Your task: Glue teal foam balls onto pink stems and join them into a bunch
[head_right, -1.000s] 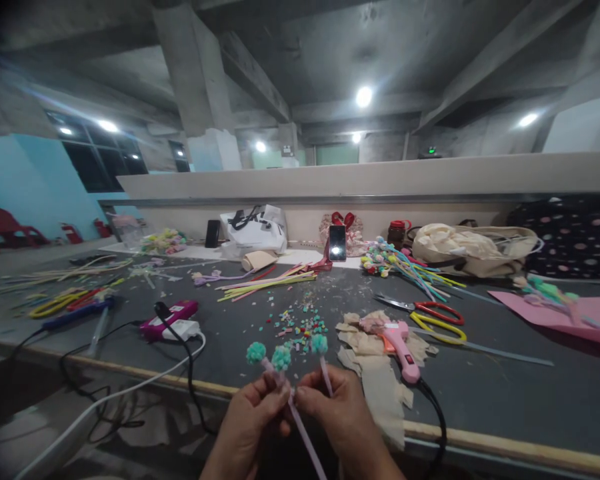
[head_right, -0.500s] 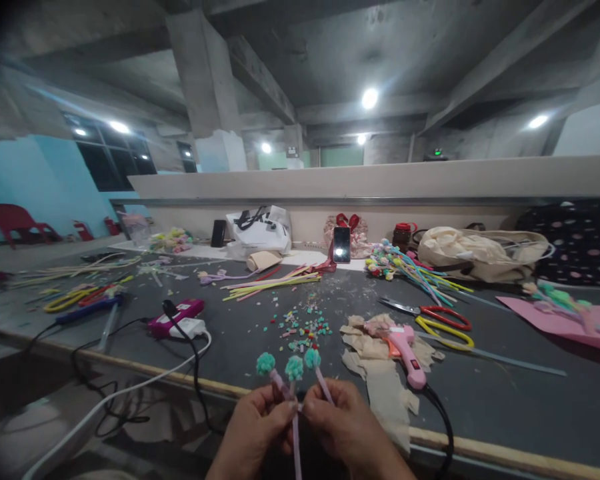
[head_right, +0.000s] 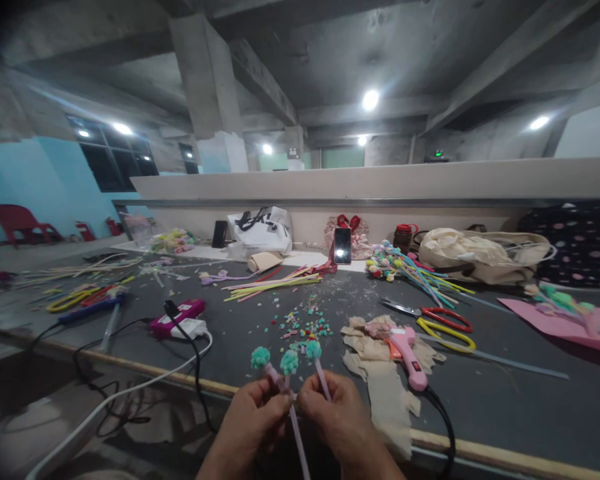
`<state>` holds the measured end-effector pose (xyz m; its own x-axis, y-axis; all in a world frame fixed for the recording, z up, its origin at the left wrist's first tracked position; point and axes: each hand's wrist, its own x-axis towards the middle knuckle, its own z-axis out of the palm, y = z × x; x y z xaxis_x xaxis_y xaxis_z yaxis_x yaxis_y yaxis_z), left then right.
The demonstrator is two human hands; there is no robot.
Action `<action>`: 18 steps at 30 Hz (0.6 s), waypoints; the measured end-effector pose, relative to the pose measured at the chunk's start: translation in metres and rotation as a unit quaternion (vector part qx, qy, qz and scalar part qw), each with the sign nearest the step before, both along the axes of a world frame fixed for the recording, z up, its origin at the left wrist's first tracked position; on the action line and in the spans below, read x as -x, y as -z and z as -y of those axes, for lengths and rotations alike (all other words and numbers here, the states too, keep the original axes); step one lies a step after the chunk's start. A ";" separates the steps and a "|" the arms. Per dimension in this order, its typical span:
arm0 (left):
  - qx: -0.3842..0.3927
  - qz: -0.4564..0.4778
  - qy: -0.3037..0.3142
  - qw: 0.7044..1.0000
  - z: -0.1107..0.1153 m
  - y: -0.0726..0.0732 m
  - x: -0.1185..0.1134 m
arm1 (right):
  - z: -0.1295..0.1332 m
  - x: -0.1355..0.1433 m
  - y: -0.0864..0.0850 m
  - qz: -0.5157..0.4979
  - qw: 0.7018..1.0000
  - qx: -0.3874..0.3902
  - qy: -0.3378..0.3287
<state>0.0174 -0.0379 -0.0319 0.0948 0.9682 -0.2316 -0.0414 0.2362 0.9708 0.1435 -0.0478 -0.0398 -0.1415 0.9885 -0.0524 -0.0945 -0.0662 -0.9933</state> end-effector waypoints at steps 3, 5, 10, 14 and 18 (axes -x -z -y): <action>0.008 -0.021 -0.012 1.000 0.001 -0.003 0.001 | 0.000 -0.001 0.001 0.057 0.998 -0.026 0.023; -0.018 -0.026 -0.033 0.999 0.004 -0.007 0.002 | 0.002 -0.003 -0.002 0.096 0.994 -0.043 0.026; -0.132 -0.067 -0.093 0.985 0.010 -0.012 0.003 | 0.006 -0.006 -0.013 0.210 0.968 -0.115 0.072; -0.144 -0.085 -0.109 0.980 0.008 -0.010 0.002 | 0.013 0.006 -0.009 0.267 0.931 -0.193 0.156; -0.099 0.030 -0.123 0.987 0.005 -0.010 0.001 | 0.019 0.024 0.010 0.306 0.874 -0.320 0.202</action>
